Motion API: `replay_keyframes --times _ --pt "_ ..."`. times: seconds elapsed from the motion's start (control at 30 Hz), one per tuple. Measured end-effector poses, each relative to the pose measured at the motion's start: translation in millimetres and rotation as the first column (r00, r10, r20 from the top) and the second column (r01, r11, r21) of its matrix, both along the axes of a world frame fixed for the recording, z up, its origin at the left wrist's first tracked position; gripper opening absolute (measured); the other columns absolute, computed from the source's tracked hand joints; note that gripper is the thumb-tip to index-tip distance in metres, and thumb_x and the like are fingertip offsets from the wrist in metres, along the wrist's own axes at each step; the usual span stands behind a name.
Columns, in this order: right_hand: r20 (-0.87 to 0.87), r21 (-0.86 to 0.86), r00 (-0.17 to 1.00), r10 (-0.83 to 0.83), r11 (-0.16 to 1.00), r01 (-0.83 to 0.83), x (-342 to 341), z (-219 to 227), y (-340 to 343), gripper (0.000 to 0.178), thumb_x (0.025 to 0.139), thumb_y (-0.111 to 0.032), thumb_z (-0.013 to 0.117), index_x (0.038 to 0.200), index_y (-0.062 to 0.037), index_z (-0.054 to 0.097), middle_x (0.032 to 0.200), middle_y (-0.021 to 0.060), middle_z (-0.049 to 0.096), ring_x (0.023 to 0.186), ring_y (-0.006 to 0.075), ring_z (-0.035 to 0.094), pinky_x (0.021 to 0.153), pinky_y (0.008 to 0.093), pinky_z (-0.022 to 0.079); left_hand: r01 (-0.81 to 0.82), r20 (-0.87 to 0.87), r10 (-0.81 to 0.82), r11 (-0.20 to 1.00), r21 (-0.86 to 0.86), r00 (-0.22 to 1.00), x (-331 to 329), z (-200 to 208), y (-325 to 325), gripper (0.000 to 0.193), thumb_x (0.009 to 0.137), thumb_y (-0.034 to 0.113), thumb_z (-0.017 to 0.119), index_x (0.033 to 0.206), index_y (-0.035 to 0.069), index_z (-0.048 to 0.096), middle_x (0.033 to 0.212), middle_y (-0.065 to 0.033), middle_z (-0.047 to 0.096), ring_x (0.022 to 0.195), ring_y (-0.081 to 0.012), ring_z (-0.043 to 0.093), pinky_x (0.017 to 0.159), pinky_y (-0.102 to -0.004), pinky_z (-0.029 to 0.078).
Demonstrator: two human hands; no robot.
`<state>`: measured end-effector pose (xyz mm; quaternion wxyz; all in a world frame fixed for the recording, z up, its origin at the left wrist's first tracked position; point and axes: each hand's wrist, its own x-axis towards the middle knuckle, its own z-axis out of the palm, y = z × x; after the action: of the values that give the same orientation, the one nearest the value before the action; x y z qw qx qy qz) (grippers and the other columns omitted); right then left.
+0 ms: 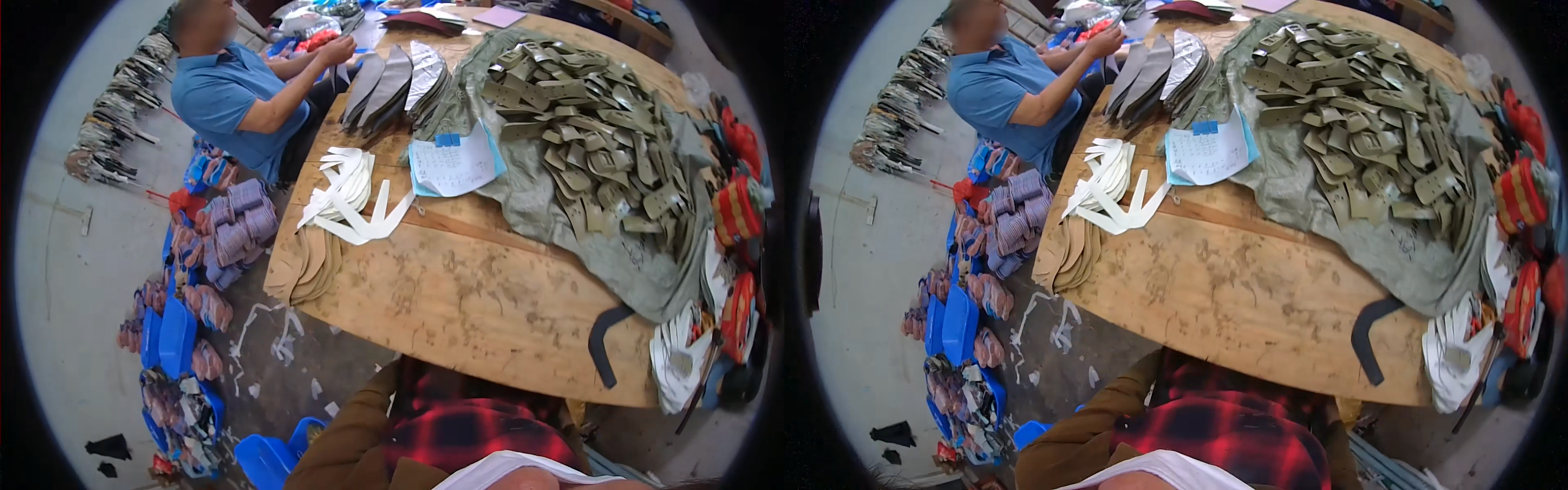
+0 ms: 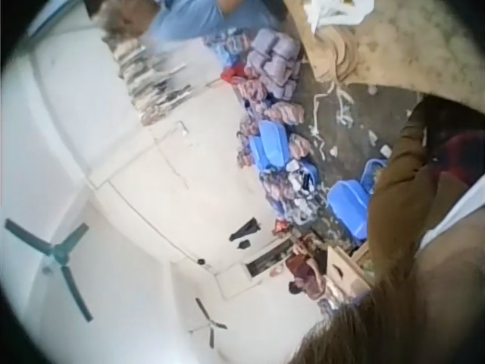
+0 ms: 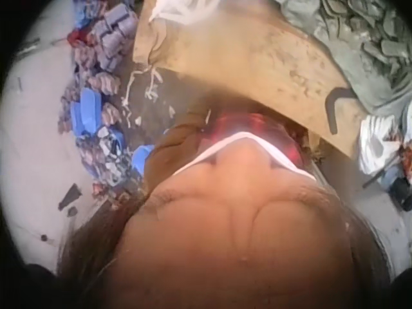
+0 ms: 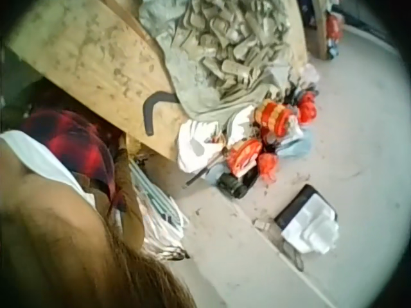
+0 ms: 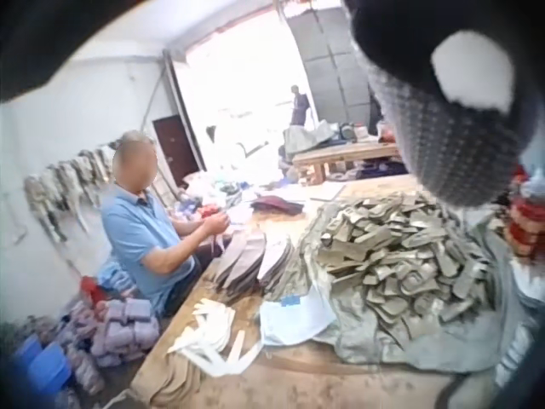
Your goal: The person assembles shoe components by hand, fitting white and green insoles into black plastic frames. They retrieve parts from a yellow plastic bag and organize the finished assemblies on a wooden workbench in a workshop setting.
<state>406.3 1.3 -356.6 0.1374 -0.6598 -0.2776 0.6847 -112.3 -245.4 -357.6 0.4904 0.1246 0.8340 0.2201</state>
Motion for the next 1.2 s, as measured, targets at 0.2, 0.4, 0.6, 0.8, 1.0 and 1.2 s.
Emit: replay_keyframes --times 0.2,0.4,0.6,0.8,1.0,1.2 --pt "0.397 0.494 0.727 0.561 0.537 -0.684 41.7 77.3 5.9 0.034 0.099 -0.033 0.052 0.099 -0.0015 0.064 0.090 0.0060 0.067 0.080 0.0177 0.065 0.073 0.0302 0.050 0.426 -0.305 -0.385 0.901 0.078 0.871 -28.6 -31.3 -29.3 0.059 0.088 0.052 0.058 0.117 0.001 0.062 0.100 -0.0243 0.068 0.090 -0.0323 0.068 0.080 -0.0452 0.053" --pt "-0.033 0.563 0.956 0.292 0.795 -0.224 -64.0 330.9 10.8 0.022 0.099 -0.019 0.054 0.103 0.0011 0.062 0.096 0.0058 0.067 0.092 0.0130 0.062 0.079 0.0268 0.047 0.842 0.198 -0.828 0.539 0.028 0.524 13.1 272.2 100.8 0.032 0.093 0.033 0.058 0.102 0.003 0.064 0.085 -0.0147 0.070 0.082 -0.0233 0.069 0.072 -0.0357 0.053" --pt "0.635 0.771 0.769 0.076 0.003 -0.637 -152.5 298.8 49.7 0.035 0.092 -0.021 0.061 0.123 -0.0046 0.057 0.124 0.0148 0.056 0.120 0.0318 0.051 0.106 0.0428 0.037 0.803 -0.850 -0.126 0.423 0.421 0.512 20.0 287.3 197.7 0.059 0.095 0.048 0.056 0.138 0.008 0.050 0.136 -0.0165 0.055 0.130 -0.0316 0.048 0.108 -0.0469 0.034" --pt "0.805 0.586 0.590 -0.058 -0.073 -0.807 -169.7 289.5 48.0 0.049 0.090 -0.031 0.062 0.133 -0.0085 0.053 0.136 0.0130 0.050 0.132 0.0334 0.043 0.113 0.0488 0.028 0.739 -0.907 -0.269 0.670 0.066 0.324 33.3 266.5 259.5 0.082 0.091 0.067 0.045 0.151 0.012 0.034 0.159 -0.0140 0.025 0.148 -0.0334 0.016 0.119 -0.0550 0.003" --pt "0.789 0.603 0.606 -0.107 -0.058 -0.796 -171.7 282.6 49.1 0.045 0.091 -0.029 0.062 0.130 -0.0079 0.057 0.135 0.0116 0.055 0.131 0.0324 0.046 0.111 0.0474 0.031 0.724 -0.900 -0.279 0.688 0.056 0.336 32.9 270.7 263.1 0.083 0.090 0.068 0.047 0.151 0.012 0.035 0.159 -0.0132 0.025 0.149 -0.0324 0.015 0.118 -0.0559 0.004" --pt "0.775 0.612 0.618 -0.133 -0.084 -0.786 -167.7 269.0 50.5 0.041 0.090 -0.025 0.063 0.128 -0.0075 0.059 0.132 0.0114 0.057 0.128 0.0307 0.050 0.110 0.0477 0.034 0.724 -0.917 -0.261 0.689 0.042 0.301 33.2 266.8 267.5 0.082 0.089 0.067 0.048 0.149 0.013 0.037 0.159 -0.0125 0.025 0.148 -0.0326 0.018 0.118 -0.0570 0.006"
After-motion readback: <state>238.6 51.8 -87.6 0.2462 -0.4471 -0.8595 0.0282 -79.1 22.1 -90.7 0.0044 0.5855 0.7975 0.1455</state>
